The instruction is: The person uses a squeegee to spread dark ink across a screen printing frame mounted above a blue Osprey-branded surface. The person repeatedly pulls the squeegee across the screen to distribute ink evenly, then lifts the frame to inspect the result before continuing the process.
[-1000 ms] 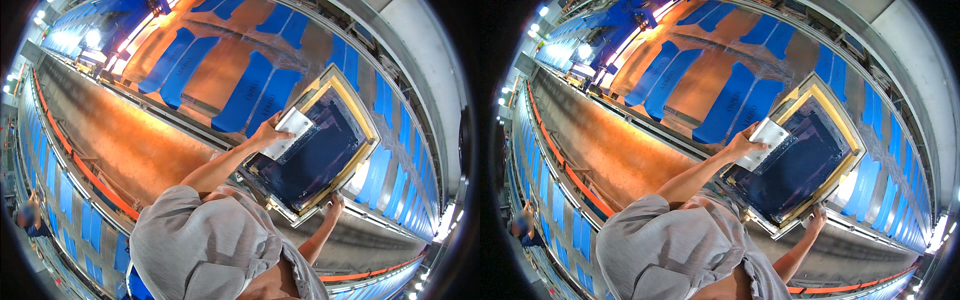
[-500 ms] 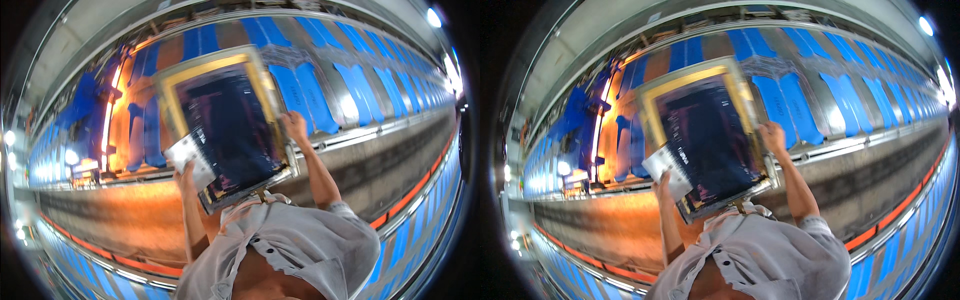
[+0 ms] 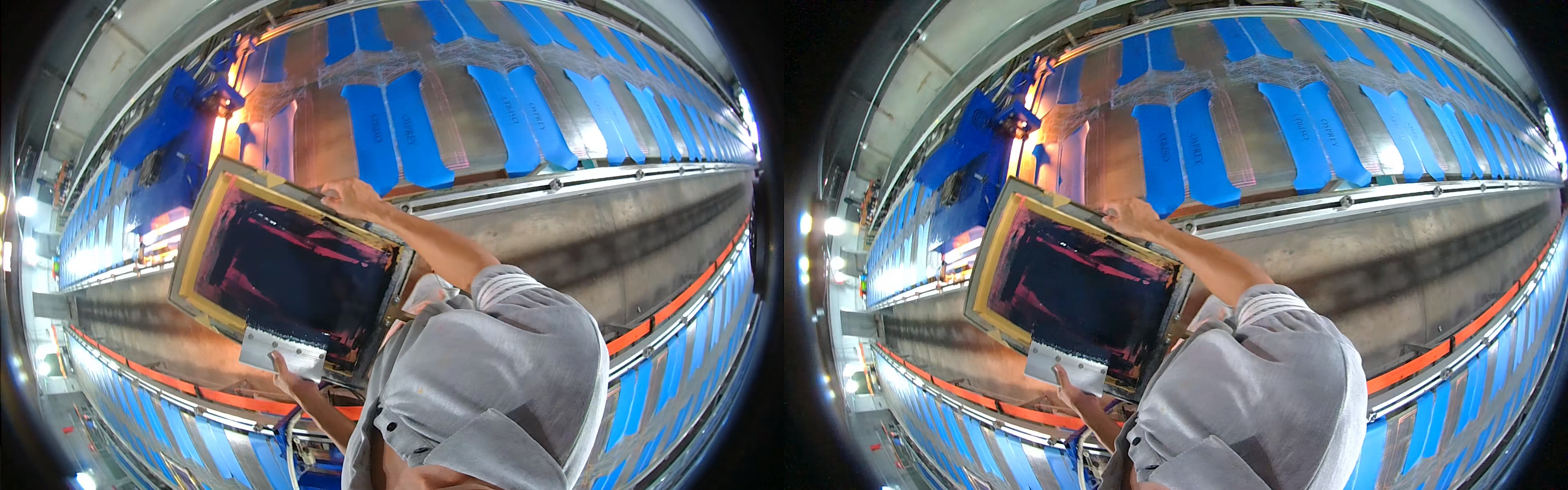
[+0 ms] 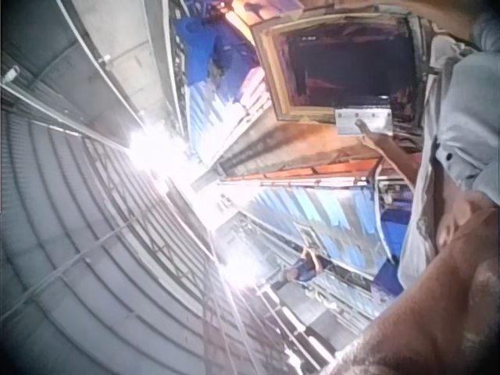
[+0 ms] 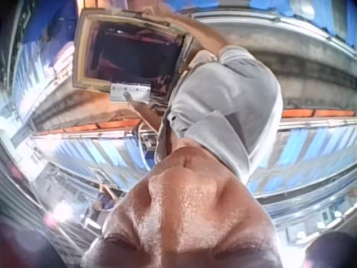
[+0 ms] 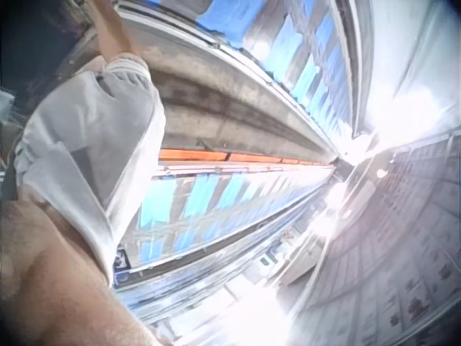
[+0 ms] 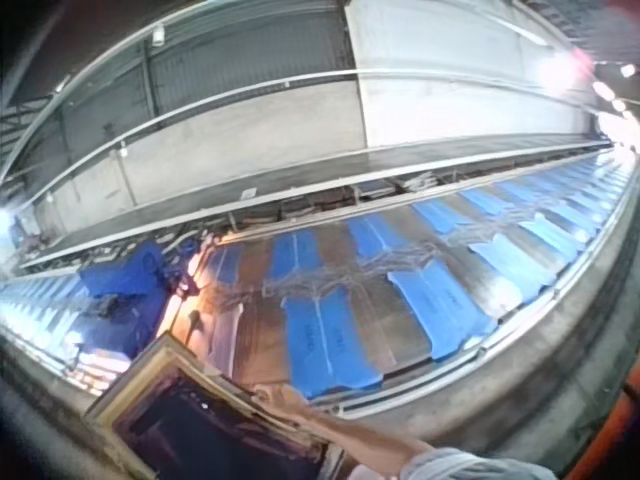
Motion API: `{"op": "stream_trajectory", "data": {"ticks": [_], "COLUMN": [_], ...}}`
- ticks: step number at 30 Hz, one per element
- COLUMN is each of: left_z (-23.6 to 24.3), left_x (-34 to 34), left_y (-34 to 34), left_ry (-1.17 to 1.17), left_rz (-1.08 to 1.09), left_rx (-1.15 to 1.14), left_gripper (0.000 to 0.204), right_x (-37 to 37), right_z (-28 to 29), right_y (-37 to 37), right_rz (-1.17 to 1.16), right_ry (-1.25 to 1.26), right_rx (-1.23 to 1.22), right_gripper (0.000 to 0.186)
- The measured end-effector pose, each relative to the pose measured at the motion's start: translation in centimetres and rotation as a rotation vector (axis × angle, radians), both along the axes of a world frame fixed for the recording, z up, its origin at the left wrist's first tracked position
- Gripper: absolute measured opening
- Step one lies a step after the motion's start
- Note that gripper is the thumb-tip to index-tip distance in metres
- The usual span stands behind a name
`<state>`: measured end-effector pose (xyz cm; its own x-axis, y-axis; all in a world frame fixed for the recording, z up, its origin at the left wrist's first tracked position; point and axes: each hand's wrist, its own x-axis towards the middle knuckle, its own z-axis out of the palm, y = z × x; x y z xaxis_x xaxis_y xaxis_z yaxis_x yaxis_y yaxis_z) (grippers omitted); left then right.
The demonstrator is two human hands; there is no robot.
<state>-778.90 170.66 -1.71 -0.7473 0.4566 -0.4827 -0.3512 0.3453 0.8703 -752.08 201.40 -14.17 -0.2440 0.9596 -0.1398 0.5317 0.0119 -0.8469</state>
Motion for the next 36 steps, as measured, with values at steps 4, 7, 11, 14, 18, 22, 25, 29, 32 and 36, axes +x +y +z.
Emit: {"op": "stream_trajectory", "data": {"ticks": [4,7,11,14,18,22,25,29,32,36], "left_z": [1.1,0.9,1.3,0.7,-0.8,0.5,0.6,-0.9,-2.3,-6.1], "left_x": [-2.5,-5.0,-7.5,-10.4,-17.3,-22.2,-26.0,-31.1,-36.3,-46.2], "left_y": [-3.2,-5.4,-6.7,-6.6,-8.0,-5.4,-5.4,-3.2,-2.3,-2.5], "left_ry": [0.105,0.077,0.087,0.148,0.284,0.163,0.215,0.219,0.236,0.406], "left_rz": [0.072,0.198,0.289,0.276,0.191,0.360,0.394,0.375,0.233,-0.114], "left_rx": [-0.039,-0.016,-0.028,-0.027,0.044,0.074,0.123,0.117,0.030,-0.109], "left_gripper": [0.066,0.066,0.069,0.072,0.079,0.084,0.086,0.086,0.086,0.087], "right_x": [-7.1,-12.8,-19.6,-24.9,-33.5,-40.0,-44.4,-46.3,-47.5,-48.4], "right_z": [1.6,1.7,1.1,0.7,1.6,6.1,7.0,7.9,8.0,8.6], "right_y": [-0.4,-0.4,0.1,0.9,2.3,3.9,3.5,6.0,6.9,7.9], "right_rz": [0.137,0.222,0.320,0.366,0.383,0.436,0.436,0.459,0.359,0.229], "right_ry": [-0.057,0.035,0.058,0.098,0.173,0.207,0.197,0.213,0.178,0.100], "right_rx": [0.033,0.123,0.180,0.157,0.185,0.161,0.186,0.218,0.266,0.280], "right_gripper": [0.033,0.031,0.031,0.028,0.027,0.021,0.020,0.022,0.025,0.026]}}
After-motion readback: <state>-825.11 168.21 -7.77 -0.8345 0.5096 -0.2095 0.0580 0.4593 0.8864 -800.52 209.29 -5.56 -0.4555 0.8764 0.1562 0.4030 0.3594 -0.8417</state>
